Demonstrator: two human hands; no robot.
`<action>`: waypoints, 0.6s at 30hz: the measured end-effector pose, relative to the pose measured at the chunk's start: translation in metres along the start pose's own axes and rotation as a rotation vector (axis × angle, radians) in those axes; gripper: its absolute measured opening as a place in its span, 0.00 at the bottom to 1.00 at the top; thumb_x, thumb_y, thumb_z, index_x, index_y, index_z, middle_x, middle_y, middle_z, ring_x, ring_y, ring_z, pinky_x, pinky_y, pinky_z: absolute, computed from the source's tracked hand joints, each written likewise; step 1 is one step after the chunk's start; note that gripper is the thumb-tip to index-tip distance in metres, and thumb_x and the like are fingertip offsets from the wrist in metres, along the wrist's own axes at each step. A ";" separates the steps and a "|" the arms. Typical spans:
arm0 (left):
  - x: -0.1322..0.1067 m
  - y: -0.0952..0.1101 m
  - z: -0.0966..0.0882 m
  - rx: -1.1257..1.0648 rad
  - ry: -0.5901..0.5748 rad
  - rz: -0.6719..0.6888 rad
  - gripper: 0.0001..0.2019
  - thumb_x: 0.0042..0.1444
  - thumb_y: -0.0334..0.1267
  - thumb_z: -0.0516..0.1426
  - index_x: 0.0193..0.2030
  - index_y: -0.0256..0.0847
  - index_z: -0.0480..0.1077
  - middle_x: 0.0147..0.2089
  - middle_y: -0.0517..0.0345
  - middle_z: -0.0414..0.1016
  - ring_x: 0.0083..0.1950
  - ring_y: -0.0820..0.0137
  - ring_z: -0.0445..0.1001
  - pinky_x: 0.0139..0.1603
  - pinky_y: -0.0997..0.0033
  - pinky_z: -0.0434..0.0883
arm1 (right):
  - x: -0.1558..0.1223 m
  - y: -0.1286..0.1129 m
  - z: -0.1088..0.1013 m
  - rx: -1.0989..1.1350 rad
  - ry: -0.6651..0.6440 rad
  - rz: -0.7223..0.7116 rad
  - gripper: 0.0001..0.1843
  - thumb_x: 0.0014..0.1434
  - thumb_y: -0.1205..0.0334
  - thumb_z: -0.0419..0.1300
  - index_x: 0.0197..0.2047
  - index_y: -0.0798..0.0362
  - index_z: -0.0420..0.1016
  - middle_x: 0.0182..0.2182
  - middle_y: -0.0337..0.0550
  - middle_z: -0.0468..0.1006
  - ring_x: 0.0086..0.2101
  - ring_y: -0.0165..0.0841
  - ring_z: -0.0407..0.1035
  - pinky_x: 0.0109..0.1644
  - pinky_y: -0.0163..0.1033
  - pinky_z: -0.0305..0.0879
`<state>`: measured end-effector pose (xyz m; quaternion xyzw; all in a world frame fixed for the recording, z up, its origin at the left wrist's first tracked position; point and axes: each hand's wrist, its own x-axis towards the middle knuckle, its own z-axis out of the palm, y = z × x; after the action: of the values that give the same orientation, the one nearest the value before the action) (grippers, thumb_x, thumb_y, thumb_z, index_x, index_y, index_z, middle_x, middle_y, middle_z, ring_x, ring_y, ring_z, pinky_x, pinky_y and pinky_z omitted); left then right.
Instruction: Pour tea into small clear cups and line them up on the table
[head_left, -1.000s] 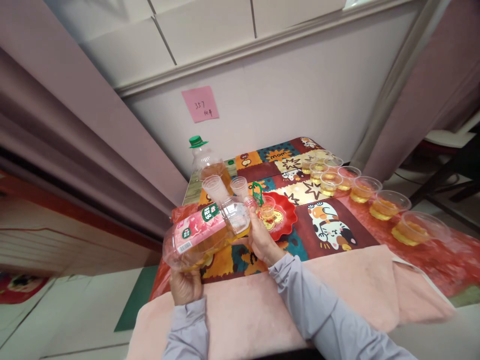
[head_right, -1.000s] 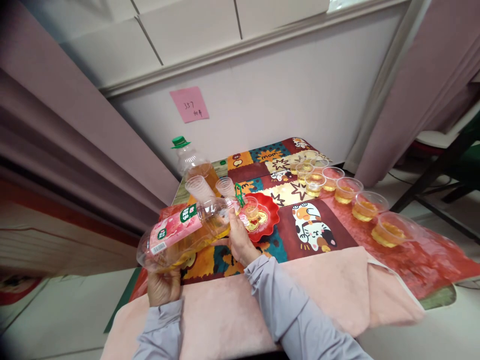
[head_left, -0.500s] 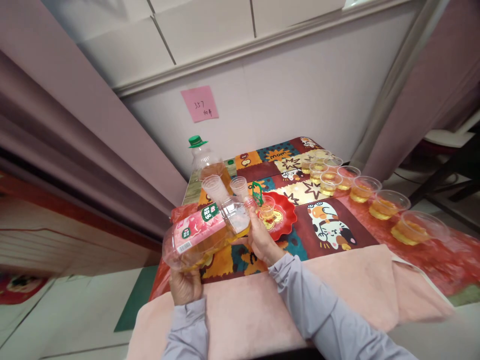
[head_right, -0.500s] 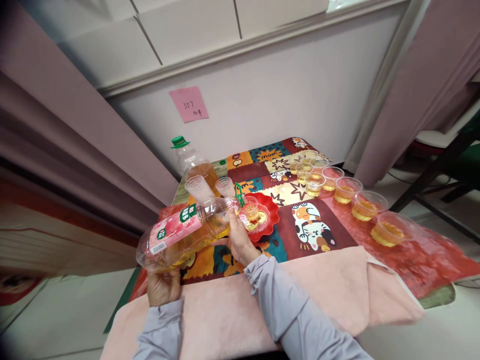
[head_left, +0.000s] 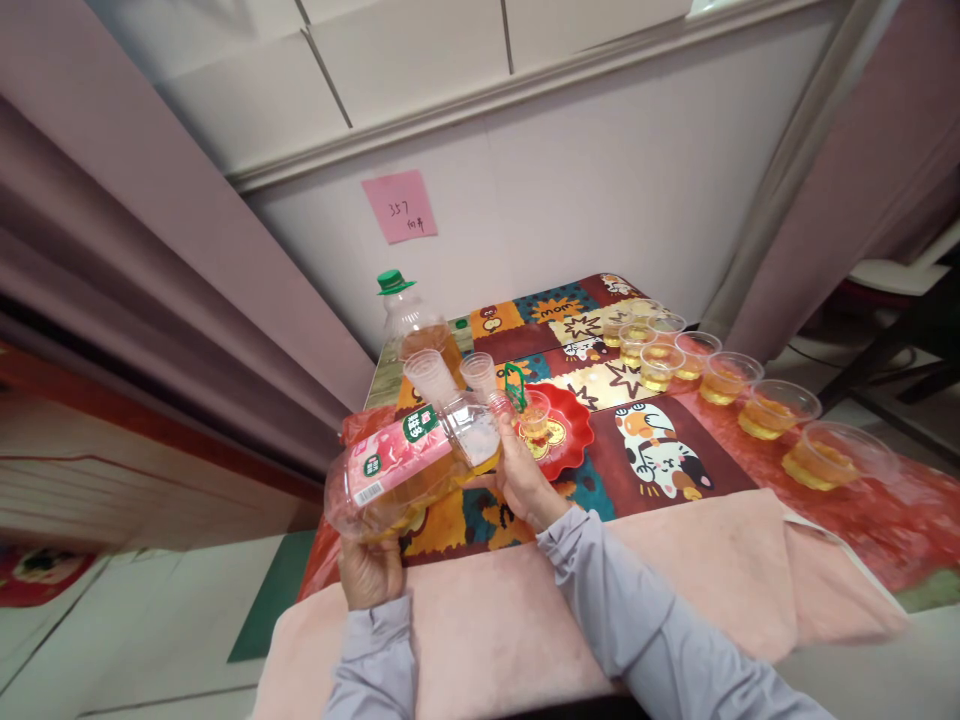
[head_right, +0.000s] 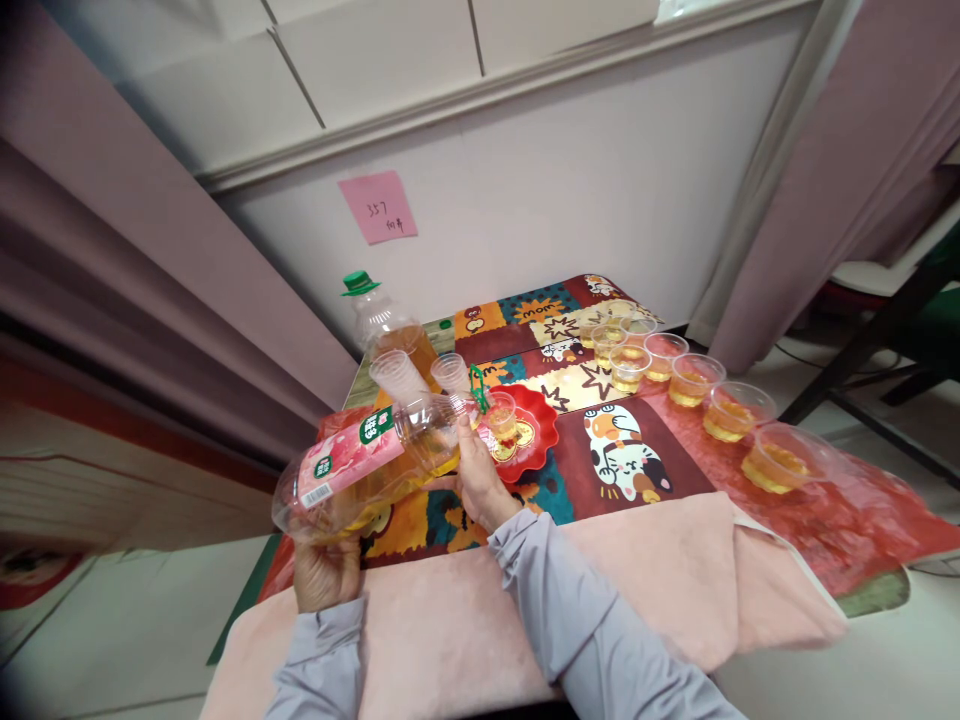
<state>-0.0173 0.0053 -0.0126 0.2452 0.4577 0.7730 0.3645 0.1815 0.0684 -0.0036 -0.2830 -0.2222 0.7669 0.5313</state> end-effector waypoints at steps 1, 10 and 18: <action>0.000 0.000 -0.001 0.001 0.001 0.001 0.30 0.58 0.51 0.67 0.67 0.52 0.73 0.76 0.54 0.67 0.76 0.54 0.64 0.55 0.67 0.81 | 0.000 0.000 0.000 -0.001 0.002 0.002 0.30 0.73 0.33 0.49 0.60 0.46 0.74 0.51 0.47 0.85 0.40 0.37 0.83 0.39 0.46 0.85; 0.000 0.000 0.000 -0.016 -0.006 -0.003 0.31 0.59 0.52 0.66 0.68 0.50 0.72 0.76 0.53 0.66 0.76 0.55 0.64 0.56 0.67 0.80 | 0.000 0.000 0.000 0.000 -0.003 0.009 0.32 0.72 0.31 0.49 0.61 0.47 0.74 0.48 0.47 0.86 0.40 0.38 0.83 0.40 0.48 0.85; 0.000 -0.001 0.000 -0.021 -0.006 -0.007 0.32 0.56 0.53 0.68 0.66 0.50 0.74 0.75 0.54 0.68 0.76 0.55 0.64 0.56 0.67 0.80 | 0.002 0.001 -0.002 0.001 -0.006 0.016 0.33 0.72 0.31 0.49 0.59 0.48 0.75 0.49 0.47 0.86 0.40 0.37 0.83 0.39 0.46 0.85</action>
<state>-0.0171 0.0055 -0.0137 0.2418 0.4494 0.7758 0.3712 0.1811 0.0696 -0.0061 -0.2823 -0.2210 0.7722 0.5246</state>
